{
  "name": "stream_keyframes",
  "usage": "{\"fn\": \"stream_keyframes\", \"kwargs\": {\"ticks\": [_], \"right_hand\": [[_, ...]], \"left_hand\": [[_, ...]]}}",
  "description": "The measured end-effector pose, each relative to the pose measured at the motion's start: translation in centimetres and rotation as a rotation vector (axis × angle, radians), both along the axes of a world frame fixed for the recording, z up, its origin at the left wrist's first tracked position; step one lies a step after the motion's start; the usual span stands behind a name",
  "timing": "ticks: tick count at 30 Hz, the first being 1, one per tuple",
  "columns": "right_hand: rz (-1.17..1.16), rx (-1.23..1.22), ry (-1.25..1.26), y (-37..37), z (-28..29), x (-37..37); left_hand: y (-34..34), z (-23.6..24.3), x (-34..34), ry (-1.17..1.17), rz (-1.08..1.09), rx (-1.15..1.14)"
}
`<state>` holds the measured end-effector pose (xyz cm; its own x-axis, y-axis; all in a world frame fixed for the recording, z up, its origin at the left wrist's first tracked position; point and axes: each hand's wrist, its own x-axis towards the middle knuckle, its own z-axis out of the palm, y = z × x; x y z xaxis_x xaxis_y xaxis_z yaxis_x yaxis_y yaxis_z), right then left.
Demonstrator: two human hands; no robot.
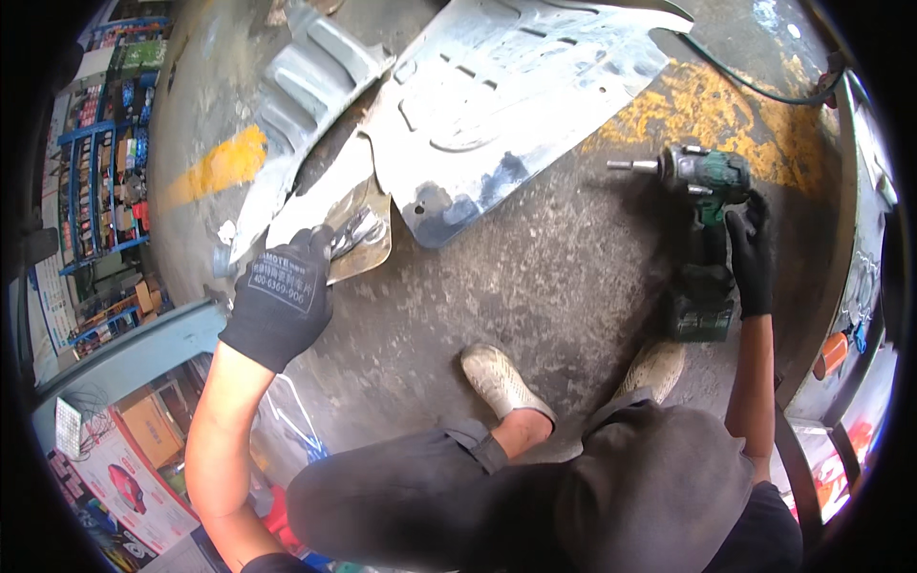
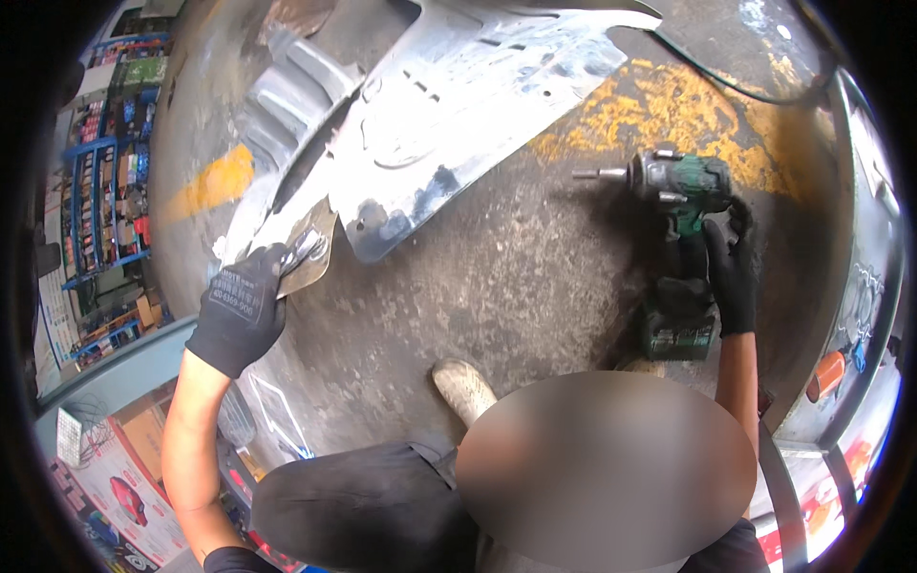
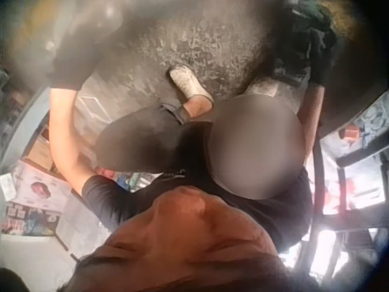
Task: The person walks through a garage, picks up a power drill and a wrench, then sits on the floor to work on a metal car part. They use the wrench to hold a bolt while using the drill to tighten it.
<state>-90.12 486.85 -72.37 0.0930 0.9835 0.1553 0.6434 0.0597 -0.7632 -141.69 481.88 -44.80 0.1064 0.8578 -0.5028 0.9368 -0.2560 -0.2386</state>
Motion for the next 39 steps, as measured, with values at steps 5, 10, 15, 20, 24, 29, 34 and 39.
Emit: {"fn": "stream_keyframes", "kwargs": {"ticks": [5,10,15,20,24,29,34,39], "right_hand": [[0.12,-0.922,0.759,1.1,-0.3,-0.8],[0.206,-0.99,0.927,2.7,0.5,-2.9],[0.208,-1.021,1.314,-1.2,5.7,-8.4],[0.548,-0.932,1.402,-2.4,11.1,-14.6],[0.506,-1.198,1.513,-3.4,13.1,-17.9],[0.475,-1.171,1.71,-5.0,13.3,-21.2],[0.538,-1.219,1.732,-5.1,13.3,-21.0],[0.631,-1.088,1.562,-7.4,12.2,-21.7]], "left_hand": [[1.1,4.3,1.5,-0.05,0.074,0.013],[2.6,6.5,4.4,-0.204,0.224,-0.005],[1.4,5.5,5.0,-0.32,0.226,0.124],[1.9,5.4,6.5,-0.386,0.163,0.228],[2.0,6.8,8.1,-0.365,0.36,0.158],[1.6,5.4,7.8,-0.489,0.372,0.211],[1.5,4.6,7.4,-0.481,0.323,0.258],[1.3,4.1,8.1,-0.541,0.435,0.225]]}}
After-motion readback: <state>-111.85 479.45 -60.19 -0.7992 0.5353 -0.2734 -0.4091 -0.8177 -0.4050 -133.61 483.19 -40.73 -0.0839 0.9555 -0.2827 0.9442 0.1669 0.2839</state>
